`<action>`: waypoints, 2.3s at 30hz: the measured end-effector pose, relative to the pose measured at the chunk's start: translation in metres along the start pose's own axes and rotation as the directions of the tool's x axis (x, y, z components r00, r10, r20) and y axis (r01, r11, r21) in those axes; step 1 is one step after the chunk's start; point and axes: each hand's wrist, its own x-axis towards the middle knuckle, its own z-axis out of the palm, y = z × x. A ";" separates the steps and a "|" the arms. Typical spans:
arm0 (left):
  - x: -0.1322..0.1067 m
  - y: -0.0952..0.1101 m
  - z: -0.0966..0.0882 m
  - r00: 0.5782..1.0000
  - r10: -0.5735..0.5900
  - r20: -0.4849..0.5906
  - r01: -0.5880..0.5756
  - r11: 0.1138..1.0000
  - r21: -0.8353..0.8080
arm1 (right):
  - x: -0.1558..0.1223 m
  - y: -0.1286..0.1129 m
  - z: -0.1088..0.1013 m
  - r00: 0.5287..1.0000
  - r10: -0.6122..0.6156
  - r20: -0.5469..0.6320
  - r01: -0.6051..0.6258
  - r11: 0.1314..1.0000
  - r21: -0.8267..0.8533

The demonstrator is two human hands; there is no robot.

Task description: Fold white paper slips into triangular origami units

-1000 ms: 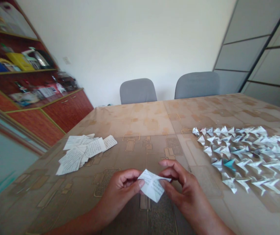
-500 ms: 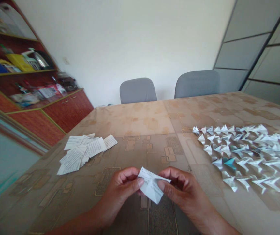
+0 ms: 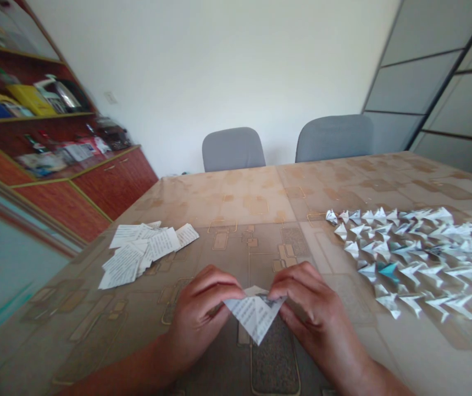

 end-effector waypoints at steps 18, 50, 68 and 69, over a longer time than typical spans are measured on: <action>-0.005 -0.001 0.002 0.940 -0.036 0.338 -0.085 0.938 0.337 | -0.005 0.000 -0.001 0.956 -0.258 0.144 0.290 0.911 -0.294; -0.016 0.015 0.008 0.889 -0.106 0.445 -0.023 0.961 0.274 | -0.016 0.009 0.000 0.948 -0.030 0.316 0.106 0.968 -0.228; -0.008 0.007 0.019 0.886 -0.265 0.382 0.146 0.939 0.312 | -0.017 0.017 0.006 0.958 0.187 0.218 -0.125 0.954 -0.271; -0.008 0.007 0.019 0.888 -0.273 0.371 0.154 0.935 0.318 | -0.017 0.018 0.008 0.959 0.201 0.201 -0.138 0.947 -0.290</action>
